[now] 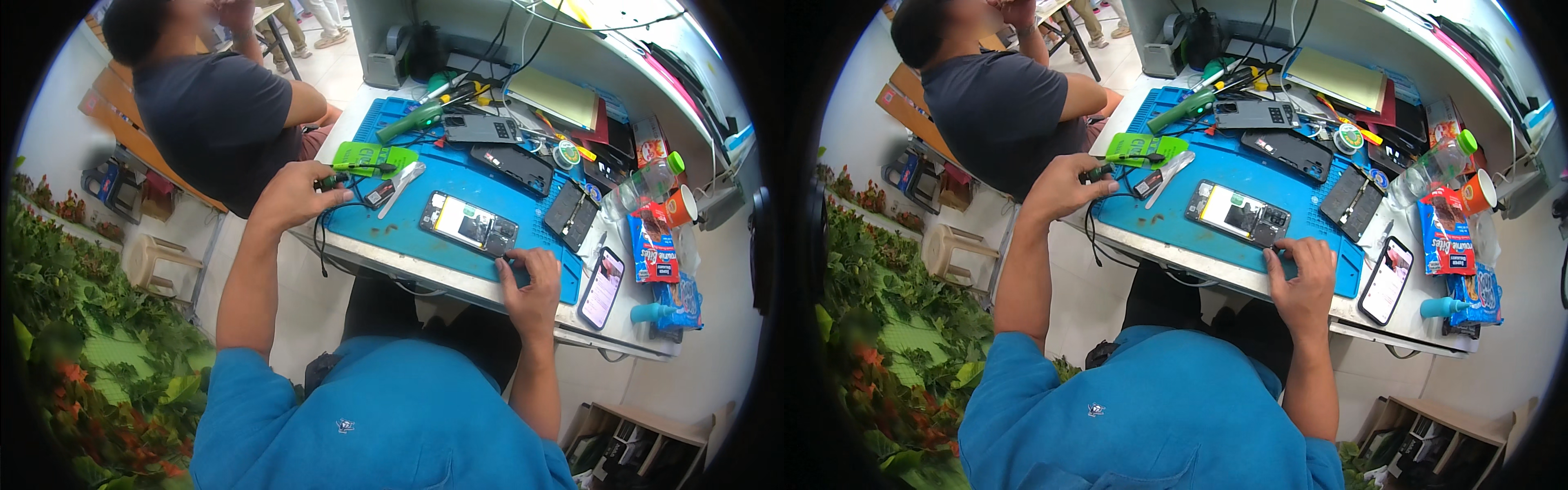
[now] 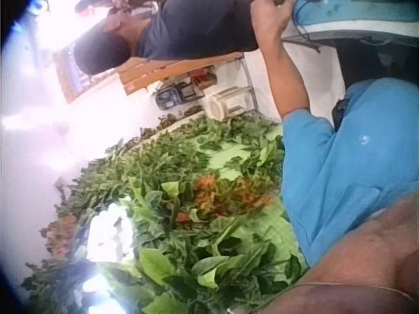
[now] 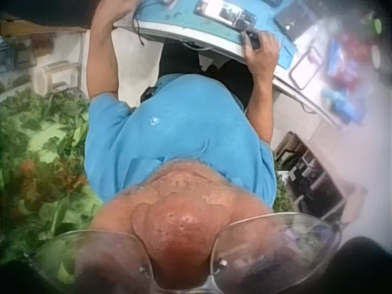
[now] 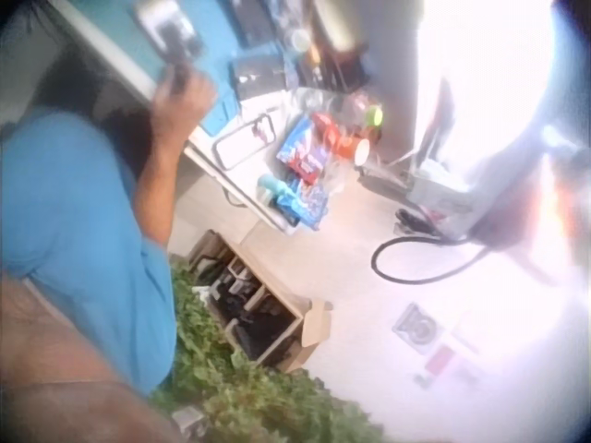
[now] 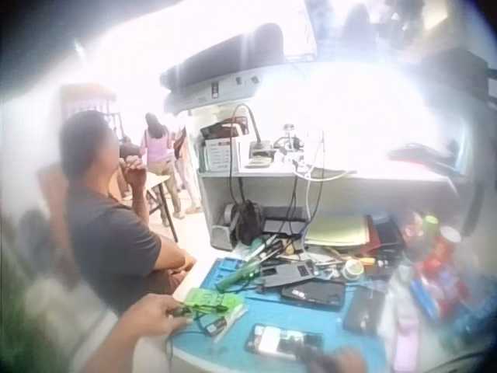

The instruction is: The person uses a green electric screwdriver to remove screws from the back of a disassembled smartphone. They then lift the back cover to inspect the internal components, including the battery and motherboard, before placing the cover back down.

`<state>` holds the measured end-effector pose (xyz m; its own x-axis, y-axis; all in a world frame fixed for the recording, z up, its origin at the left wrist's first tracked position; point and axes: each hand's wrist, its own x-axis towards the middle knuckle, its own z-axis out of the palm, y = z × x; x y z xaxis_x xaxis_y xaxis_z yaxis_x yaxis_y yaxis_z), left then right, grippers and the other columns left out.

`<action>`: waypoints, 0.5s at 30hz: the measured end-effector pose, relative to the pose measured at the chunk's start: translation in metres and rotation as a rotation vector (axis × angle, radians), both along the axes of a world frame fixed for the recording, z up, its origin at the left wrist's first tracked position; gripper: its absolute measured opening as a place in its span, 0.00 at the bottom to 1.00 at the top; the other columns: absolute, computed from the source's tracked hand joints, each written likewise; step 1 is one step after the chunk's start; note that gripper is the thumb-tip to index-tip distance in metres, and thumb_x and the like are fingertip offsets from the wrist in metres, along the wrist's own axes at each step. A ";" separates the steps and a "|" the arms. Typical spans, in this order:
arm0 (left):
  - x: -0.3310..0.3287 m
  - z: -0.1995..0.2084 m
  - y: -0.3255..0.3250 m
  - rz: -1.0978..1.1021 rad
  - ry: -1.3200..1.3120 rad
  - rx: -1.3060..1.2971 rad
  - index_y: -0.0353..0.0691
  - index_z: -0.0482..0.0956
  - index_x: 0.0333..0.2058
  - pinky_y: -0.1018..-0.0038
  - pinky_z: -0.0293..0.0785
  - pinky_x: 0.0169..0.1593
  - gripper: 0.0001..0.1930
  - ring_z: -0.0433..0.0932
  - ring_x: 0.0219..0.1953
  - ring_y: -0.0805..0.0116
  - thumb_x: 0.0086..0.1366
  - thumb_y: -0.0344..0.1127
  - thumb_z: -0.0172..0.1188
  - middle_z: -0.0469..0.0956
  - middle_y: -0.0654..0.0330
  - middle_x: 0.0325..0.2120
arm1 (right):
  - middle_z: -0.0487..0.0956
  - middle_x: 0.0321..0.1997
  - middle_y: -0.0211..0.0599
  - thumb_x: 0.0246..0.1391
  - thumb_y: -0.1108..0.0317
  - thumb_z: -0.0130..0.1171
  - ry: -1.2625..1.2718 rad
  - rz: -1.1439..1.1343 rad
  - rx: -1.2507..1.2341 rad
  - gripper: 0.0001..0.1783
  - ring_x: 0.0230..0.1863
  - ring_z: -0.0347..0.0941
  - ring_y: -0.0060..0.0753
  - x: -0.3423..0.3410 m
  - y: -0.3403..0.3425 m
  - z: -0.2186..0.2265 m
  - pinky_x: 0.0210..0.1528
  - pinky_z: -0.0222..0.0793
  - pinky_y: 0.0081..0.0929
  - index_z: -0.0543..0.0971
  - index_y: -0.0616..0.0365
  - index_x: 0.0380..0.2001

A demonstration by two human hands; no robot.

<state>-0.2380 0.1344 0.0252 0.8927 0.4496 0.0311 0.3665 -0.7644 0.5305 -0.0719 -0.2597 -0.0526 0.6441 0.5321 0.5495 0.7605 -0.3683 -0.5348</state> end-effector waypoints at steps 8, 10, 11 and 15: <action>-0.044 -0.009 -0.009 -0.076 -0.061 -0.189 0.29 0.89 0.38 0.69 0.74 0.38 0.17 0.76 0.31 0.73 0.64 0.39 0.84 0.84 0.56 0.28 | 0.84 0.37 0.38 0.55 0.74 0.80 -0.040 -0.017 0.054 0.11 0.42 0.78 0.41 -0.006 0.000 -0.001 0.48 0.69 0.39 0.88 0.58 0.41; -0.058 -0.014 -0.005 -0.060 -0.092 -0.225 0.29 0.89 0.37 0.70 0.72 0.37 0.16 0.74 0.31 0.76 0.66 0.38 0.83 0.84 0.59 0.27 | 0.84 0.38 0.40 0.55 0.75 0.80 -0.119 0.003 0.099 0.11 0.42 0.78 0.43 -0.010 -0.001 0.000 0.48 0.71 0.39 0.88 0.59 0.41; -0.067 -0.016 -0.007 -0.048 -0.099 -0.249 0.29 0.89 0.36 0.70 0.72 0.37 0.16 0.73 0.31 0.78 0.67 0.38 0.82 0.84 0.60 0.27 | 0.85 0.38 0.40 0.55 0.76 0.80 -0.168 0.025 0.100 0.11 0.42 0.79 0.44 -0.016 -0.003 0.000 0.47 0.72 0.38 0.88 0.60 0.40; -0.069 -0.024 -0.016 0.008 -0.265 -0.614 0.35 0.90 0.38 0.78 0.69 0.30 0.14 0.75 0.25 0.81 0.74 0.42 0.77 0.85 0.66 0.26 | 0.85 0.41 0.44 0.55 0.74 0.81 -0.070 0.309 0.144 0.14 0.43 0.81 0.47 -0.055 0.007 -0.004 0.47 0.77 0.38 0.89 0.61 0.43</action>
